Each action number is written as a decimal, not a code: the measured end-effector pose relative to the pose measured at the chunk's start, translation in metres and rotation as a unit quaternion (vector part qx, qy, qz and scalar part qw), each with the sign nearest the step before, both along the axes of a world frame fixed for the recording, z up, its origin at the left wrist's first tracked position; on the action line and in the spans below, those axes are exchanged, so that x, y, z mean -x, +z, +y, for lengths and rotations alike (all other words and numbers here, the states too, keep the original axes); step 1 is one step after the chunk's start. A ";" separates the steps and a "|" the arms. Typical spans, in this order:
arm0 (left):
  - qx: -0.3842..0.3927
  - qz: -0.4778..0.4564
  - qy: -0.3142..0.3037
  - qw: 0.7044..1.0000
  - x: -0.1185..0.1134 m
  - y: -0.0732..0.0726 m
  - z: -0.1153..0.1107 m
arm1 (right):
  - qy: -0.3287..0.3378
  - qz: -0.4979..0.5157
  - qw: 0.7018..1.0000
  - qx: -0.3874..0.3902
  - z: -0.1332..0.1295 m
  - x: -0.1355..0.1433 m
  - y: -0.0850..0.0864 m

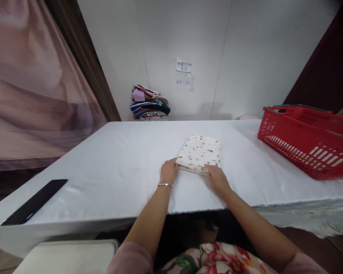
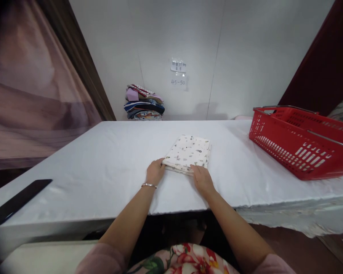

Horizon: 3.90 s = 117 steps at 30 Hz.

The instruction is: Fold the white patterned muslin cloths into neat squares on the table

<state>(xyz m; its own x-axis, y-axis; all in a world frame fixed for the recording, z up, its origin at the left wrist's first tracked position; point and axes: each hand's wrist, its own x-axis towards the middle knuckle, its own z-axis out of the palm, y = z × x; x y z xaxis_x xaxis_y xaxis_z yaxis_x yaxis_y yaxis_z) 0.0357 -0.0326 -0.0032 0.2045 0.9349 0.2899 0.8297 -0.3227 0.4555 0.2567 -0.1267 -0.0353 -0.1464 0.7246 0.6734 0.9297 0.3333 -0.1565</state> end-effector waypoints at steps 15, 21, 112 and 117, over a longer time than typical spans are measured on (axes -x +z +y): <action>-0.060 -0.049 -0.046 0.996 -0.002 -0.005 0.001 | -0.054 -0.057 0.994 0.081 -0.010 -0.009 0.013; -0.050 -0.044 -0.062 0.996 -0.003 -0.008 -0.005 | -0.033 -0.075 0.992 0.098 -0.017 -0.026 0.011; 0.139 -0.152 -0.023 0.978 -0.017 -0.009 0.035 | -0.260 -0.002 0.898 0.355 0.145 -0.065 0.034; 0.136 -0.160 -0.031 0.977 -0.016 -0.010 0.035 | -0.276 0.011 0.897 0.344 0.155 -0.072 0.033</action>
<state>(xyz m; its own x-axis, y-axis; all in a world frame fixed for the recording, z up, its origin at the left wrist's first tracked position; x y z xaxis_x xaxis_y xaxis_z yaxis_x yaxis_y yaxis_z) 0.0520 0.0020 -0.0129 0.2031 0.9750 0.0899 0.6140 -0.1983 0.7640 0.3289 0.0284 -0.0026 0.3702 0.9282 0.0361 0.9178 -0.3595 -0.1683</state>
